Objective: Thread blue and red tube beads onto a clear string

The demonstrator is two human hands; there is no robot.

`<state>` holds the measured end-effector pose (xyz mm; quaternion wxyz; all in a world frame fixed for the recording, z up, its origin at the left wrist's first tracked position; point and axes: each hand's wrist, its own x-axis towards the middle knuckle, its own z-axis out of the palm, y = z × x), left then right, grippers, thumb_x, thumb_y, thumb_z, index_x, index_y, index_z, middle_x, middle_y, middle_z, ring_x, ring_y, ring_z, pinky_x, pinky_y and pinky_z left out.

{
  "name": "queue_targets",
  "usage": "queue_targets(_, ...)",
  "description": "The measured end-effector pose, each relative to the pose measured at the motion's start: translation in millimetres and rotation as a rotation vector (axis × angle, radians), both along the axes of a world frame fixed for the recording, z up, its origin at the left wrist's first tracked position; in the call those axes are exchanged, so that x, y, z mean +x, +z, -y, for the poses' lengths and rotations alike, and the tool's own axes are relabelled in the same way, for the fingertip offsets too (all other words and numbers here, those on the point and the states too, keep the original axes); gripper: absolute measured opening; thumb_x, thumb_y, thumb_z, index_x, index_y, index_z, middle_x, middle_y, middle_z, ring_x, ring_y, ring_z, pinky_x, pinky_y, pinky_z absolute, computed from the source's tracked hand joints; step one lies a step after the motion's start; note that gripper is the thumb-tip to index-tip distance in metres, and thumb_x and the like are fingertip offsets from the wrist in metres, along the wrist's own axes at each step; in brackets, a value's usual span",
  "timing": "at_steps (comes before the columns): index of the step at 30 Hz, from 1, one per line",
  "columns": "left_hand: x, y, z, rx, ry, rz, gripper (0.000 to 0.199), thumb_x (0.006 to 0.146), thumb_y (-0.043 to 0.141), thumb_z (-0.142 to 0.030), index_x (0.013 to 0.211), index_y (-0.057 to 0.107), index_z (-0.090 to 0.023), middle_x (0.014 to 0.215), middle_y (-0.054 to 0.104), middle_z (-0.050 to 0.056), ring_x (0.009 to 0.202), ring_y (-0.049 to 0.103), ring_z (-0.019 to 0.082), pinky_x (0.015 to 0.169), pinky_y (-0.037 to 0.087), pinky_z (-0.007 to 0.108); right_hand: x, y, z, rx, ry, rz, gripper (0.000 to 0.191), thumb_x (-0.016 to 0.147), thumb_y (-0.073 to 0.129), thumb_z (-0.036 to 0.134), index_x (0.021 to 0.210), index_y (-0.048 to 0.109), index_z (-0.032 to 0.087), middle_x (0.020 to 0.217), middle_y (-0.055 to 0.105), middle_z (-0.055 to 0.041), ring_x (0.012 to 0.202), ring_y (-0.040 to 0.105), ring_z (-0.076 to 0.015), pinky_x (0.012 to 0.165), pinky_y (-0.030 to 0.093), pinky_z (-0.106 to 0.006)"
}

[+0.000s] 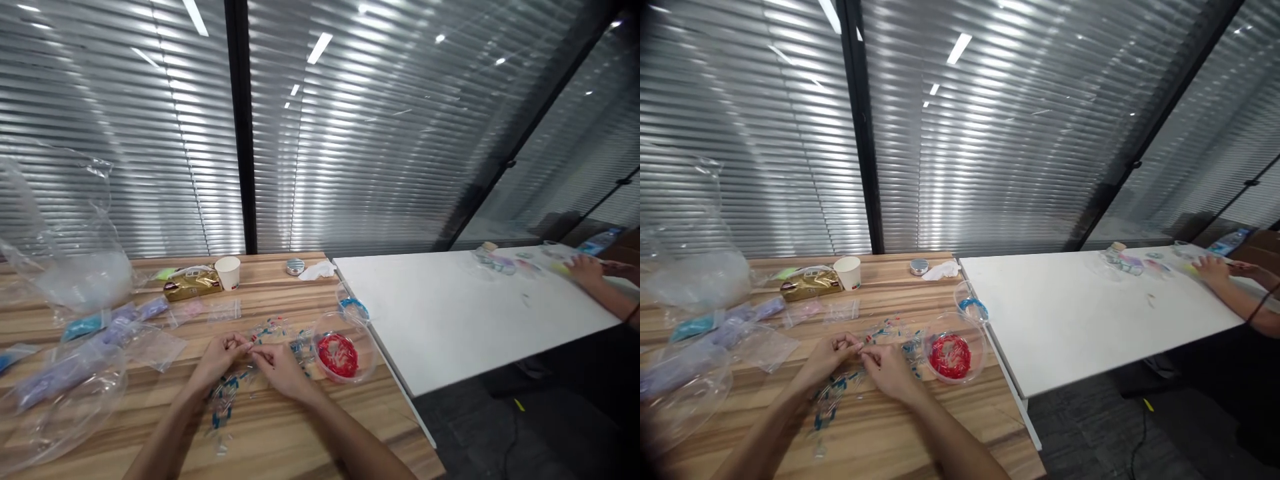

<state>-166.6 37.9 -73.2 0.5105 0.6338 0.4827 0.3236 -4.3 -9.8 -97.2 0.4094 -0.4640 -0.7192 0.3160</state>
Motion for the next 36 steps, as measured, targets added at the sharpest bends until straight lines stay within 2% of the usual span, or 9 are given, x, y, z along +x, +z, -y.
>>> queue_targets(5, 1, 3.9, 1, -0.038, -0.051, 0.015, 0.048, 0.055, 0.070, -0.062, 0.062, 0.061, -0.015, 0.056, 0.059, 0.001, 0.054, 0.050, 0.015, 0.054, 0.037, 0.025, -1, 3.2, 1, 0.042, -0.026, -0.030, 0.029, 0.089, 0.047, 0.022, 0.103, 0.071, 0.018, 0.064, 0.062, 0.0007, 0.050, 0.040, -0.0094, 0.051, 0.032, -0.020)
queue_targets(8, 0, 3.3, 1, -0.030, -0.075, 0.037, 0.052, 0.056, 0.069, -0.066, 0.067, 0.063, -0.015, 0.062, 0.062, 0.003, 0.058, 0.052, 0.016, 0.056, 0.040, 0.026, 0, 11.2, 3, 0.038, -0.035, -0.086, 0.029, 0.089, 0.048, 0.022, 0.105, 0.071, 0.017, 0.082, 0.070, -0.0036, 0.060, 0.053, -0.0119, 0.059, 0.042, -0.022)
queue_targets(11, -2, 0.7, 0, -0.030, -0.091, 0.044, 0.054, 0.059, 0.067, -0.067, 0.070, 0.064, -0.015, 0.065, 0.063, 0.003, 0.060, 0.054, 0.016, 0.058, 0.042, 0.026, 1, 18.1, 6, 0.048, -0.042, -0.147, 0.027, 0.089, 0.048, 0.022, 0.103, 0.071, 0.017, 0.094, 0.071, -0.0053, 0.071, 0.060, -0.0137, 0.069, 0.047, -0.024)
queue_targets(14, -3, -2.4, -1, -0.026, -0.101, 0.028, 0.054, 0.061, 0.066, -0.067, 0.071, 0.063, -0.014, 0.066, 0.063, 0.004, 0.061, 0.055, 0.017, 0.059, 0.043, 0.027, 2, 20.4, 6, 0.055, -0.041, -0.165, 0.027, 0.090, 0.048, 0.022, 0.102, 0.071, 0.017, 0.094, 0.071, -0.0052, 0.074, 0.062, -0.0138, 0.074, 0.048, -0.024)
queue_targets(20, -3, -1.4, -2, 0.033, -0.085, -0.038, 0.052, 0.065, 0.064, -0.064, 0.074, 0.066, -0.013, 0.065, 0.063, 0.004, 0.063, 0.056, 0.018, 0.057, 0.042, 0.026, 8, 16.8, 1, -0.007, -0.081, -0.114, 0.027, 0.091, 0.048, 0.024, 0.103, 0.071, 0.016, 0.091, 0.071, -0.0056, 0.071, 0.061, -0.0133, 0.070, 0.049, -0.024)
queue_targets(26, 0, -2.2, 0, 0.031, -0.073, 0.004, 0.051, 0.065, 0.065, -0.063, 0.076, 0.064, -0.013, 0.070, 0.064, 0.004, 0.068, 0.056, 0.018, 0.066, 0.044, 0.027, 9, 17.2, 2, 0.072, -0.024, -0.111, 0.028, 0.091, 0.047, 0.020, 0.108, 0.069, 0.020, 0.102, 0.070, -0.0047, 0.086, 0.065, -0.0152, 0.079, 0.049, -0.026)
queue_targets(32, 1, 0.4, 4, -0.003, -0.058, 0.080, 0.048, 0.059, 0.069, -0.060, 0.071, 0.059, -0.014, 0.066, 0.061, 0.002, 0.064, 0.055, 0.017, 0.060, 0.042, 0.026, 0, 14.8, 7, 0.112, -0.011, 0.055, 0.028, 0.090, 0.047, 0.019, 0.106, 0.069, 0.018, 0.092, 0.072, -0.0044, 0.070, 0.063, -0.0137, 0.070, 0.048, -0.024)
queue_targets(36, 3, 1.5, 4, -0.008, -0.062, 0.049, 0.047, 0.060, 0.068, -0.059, 0.070, 0.057, -0.015, 0.057, 0.055, -0.002, 0.051, 0.047, 0.012, 0.050, 0.036, 0.022, -4, 10.2, 8, 0.166, 0.038, 0.083, 0.028, 0.091, 0.045, 0.018, 0.107, 0.069, 0.019, 0.098, 0.071, -0.0048, 0.079, 0.066, -0.0147, 0.075, 0.049, -0.024)
